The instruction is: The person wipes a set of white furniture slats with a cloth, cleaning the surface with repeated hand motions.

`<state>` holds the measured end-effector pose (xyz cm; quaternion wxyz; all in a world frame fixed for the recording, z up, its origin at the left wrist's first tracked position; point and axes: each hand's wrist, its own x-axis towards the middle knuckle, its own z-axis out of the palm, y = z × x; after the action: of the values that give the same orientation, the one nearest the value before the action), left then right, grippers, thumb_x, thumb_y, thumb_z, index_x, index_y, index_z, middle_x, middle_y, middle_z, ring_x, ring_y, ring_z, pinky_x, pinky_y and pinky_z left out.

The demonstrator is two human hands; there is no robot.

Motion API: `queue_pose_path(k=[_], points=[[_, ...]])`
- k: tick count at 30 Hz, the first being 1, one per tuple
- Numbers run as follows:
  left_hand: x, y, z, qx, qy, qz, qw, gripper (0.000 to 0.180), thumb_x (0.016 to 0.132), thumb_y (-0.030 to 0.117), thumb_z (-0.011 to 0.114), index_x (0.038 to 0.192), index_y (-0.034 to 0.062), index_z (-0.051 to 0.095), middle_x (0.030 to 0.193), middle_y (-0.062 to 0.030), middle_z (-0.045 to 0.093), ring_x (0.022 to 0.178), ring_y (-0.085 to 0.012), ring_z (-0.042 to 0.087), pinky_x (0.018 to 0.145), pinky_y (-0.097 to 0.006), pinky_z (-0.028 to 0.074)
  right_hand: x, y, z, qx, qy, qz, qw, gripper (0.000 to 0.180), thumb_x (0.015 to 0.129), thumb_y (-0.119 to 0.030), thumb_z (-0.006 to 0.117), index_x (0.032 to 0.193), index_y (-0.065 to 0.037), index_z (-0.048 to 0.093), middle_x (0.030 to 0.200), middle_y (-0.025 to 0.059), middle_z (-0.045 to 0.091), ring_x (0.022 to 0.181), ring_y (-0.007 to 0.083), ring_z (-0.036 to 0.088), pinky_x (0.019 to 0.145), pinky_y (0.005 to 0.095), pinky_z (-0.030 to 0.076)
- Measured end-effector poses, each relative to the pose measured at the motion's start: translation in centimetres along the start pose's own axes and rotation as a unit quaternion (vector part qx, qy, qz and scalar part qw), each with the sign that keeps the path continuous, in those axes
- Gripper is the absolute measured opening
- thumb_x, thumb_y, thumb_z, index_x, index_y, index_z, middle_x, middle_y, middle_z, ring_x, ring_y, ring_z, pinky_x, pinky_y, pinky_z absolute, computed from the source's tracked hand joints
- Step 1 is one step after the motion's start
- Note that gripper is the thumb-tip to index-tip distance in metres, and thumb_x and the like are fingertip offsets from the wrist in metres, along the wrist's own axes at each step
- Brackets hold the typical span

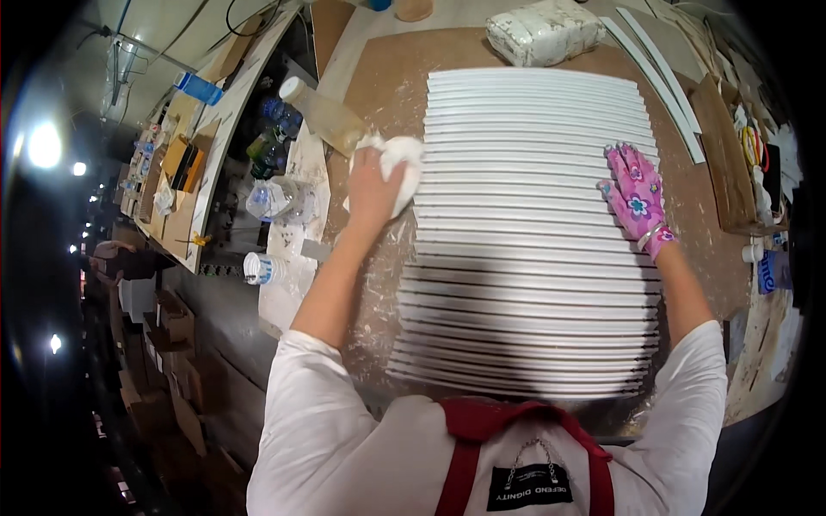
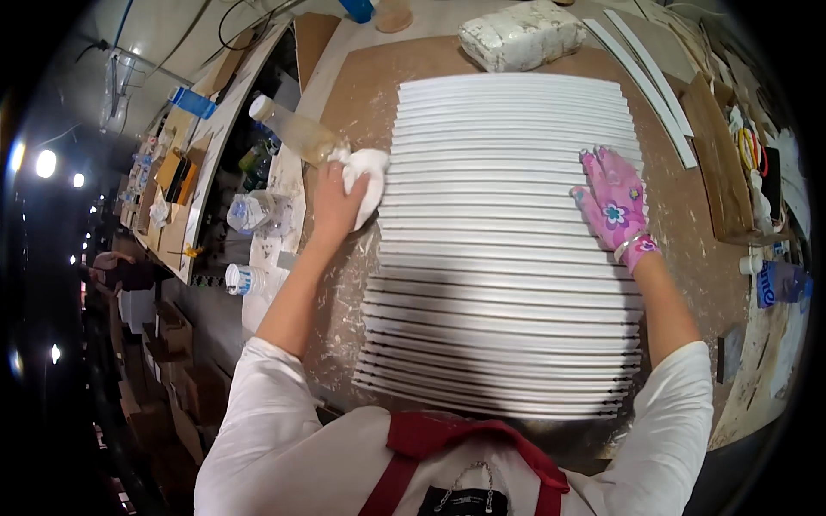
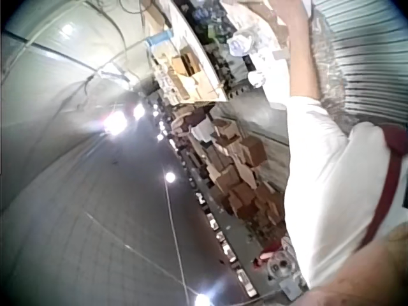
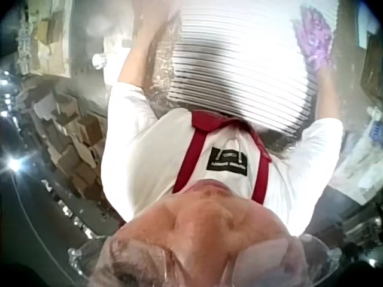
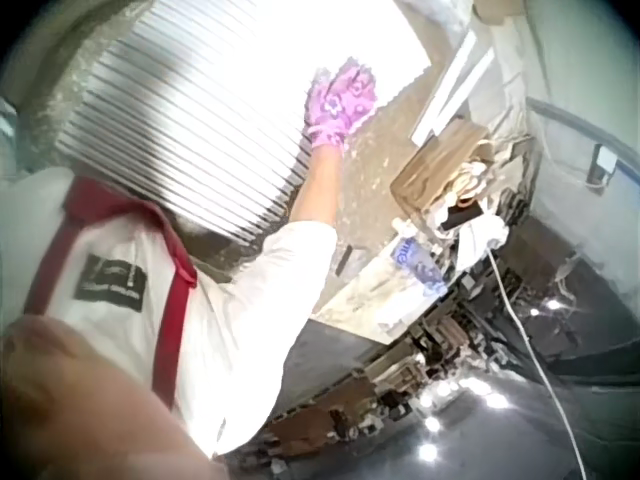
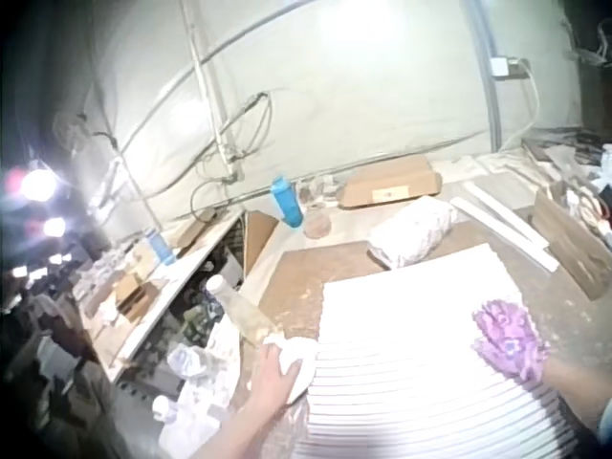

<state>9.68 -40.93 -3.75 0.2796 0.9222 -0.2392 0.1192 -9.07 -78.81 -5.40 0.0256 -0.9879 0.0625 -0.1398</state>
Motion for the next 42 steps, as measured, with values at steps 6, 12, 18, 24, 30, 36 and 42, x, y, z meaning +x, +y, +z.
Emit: queue_pose_path(k=[6, 12, 18, 24, 30, 36, 42], points=[[6.1, 17.0, 6.8, -0.163, -0.051, 0.187, 0.967, 0.048, 0.087, 0.028, 0.059, 0.129, 0.0065, 0.049, 0.134, -0.0126, 0.048, 0.113, -0.0326, 0.051, 0.095, -0.044, 0.043, 5.5, 1.7, 0.6, -0.042, 0.044, -0.033, 0.998, 0.055, 0.089, -0.037, 0.053, 0.135, -0.007, 0.044, 0.138, 0.0228, 0.042, 0.128, 0.039, 0.039, 0.107, 0.0465, 0.032], [6.5, 13.9, 14.4, 0.005, -0.137, 0.196, 0.971, 0.045, 0.086, 0.026, 0.057, 0.13, 0.019, 0.052, 0.135, -0.0075, 0.05, 0.123, -0.025, 0.048, 0.096, -0.051, 0.039, 4.9, 1.5, 1.7, -0.049, -0.002, -0.015, 0.999, 0.05, 0.093, -0.031, 0.049, 0.134, -0.005, 0.044, 0.137, 0.0221, 0.044, 0.125, 0.0386, 0.042, 0.106, 0.0453, 0.033], [5.4, -5.7, 4.2, 0.172, -0.019, 0.066, 0.983, 0.027, 0.092, 0.014, 0.046, 0.107, 0.0024, 0.065, 0.124, -0.0174, 0.056, 0.115, -0.0333, 0.053, 0.098, -0.042, 0.042, 5.4, 0.1, 1.8, -0.034, 0.011, 0.006, 0.999, 0.05, 0.095, -0.035, 0.046, 0.137, -0.009, 0.044, 0.141, 0.0174, 0.043, 0.13, 0.035, 0.038, 0.109, 0.0426, 0.028], [8.2, 8.9, 7.5, 0.056, -0.067, 0.136, 0.987, 0.032, 0.088, 0.019, 0.053, 0.117, 0.0099, 0.063, 0.124, -0.0178, 0.055, 0.113, -0.03, 0.054, 0.09, -0.041, 0.048, 5.1, 0.9, 1.8, -0.032, 0.013, 0.013, 0.999, 0.05, 0.094, -0.035, 0.048, 0.136, -0.009, 0.045, 0.141, 0.0171, 0.043, 0.13, 0.0349, 0.038, 0.109, 0.0426, 0.028], [6.3, 3.8, 8.3, 0.116, -0.024, 0.122, 0.985, 0.036, 0.089, 0.017, 0.05, 0.124, 0.0175, 0.06, 0.124, -0.0203, 0.053, 0.117, -0.0351, 0.05, 0.095, -0.041, 0.045, 5.1, 0.9, 1.2, -0.034, 0.029, 0.009, 0.999, 0.049, 0.093, -0.033, 0.051, 0.134, -0.008, 0.047, 0.137, 0.0186, 0.046, 0.126, 0.0371, 0.042, 0.107, 0.0444, 0.032], [10.7, 6.4, 4.4, 0.067, 0.023, 0.118, 0.991, 0.036, 0.091, 0.024, 0.052, 0.121, 0.0045, 0.057, 0.119, -0.0146, 0.059, 0.107, -0.0323, 0.053, 0.088, -0.045, 0.046, 4.9, 0.7, 1.4, -0.026, 0.043, 0.01, 0.999, 0.047, 0.091, -0.03, 0.053, 0.132, -0.007, 0.049, 0.137, 0.0185, 0.046, 0.125, 0.0373, 0.043, 0.106, 0.045, 0.033], [10.6, 15.4, 17.4, 0.088, -0.081, 0.196, 0.973, 0.044, 0.092, 0.036, 0.047, 0.134, 0.0212, 0.047, 0.141, -0.01, 0.042, 0.129, -0.0274, 0.038, 0.1, -0.054, 0.034, 5.6, 0.6, 1.3, -0.011, 0.053, -0.021, 0.998, 0.046, 0.09, -0.028, 0.056, 0.131, -0.008, 0.048, 0.135, 0.0188, 0.046, 0.122, 0.0388, 0.044, 0.104, 0.046, 0.034]])
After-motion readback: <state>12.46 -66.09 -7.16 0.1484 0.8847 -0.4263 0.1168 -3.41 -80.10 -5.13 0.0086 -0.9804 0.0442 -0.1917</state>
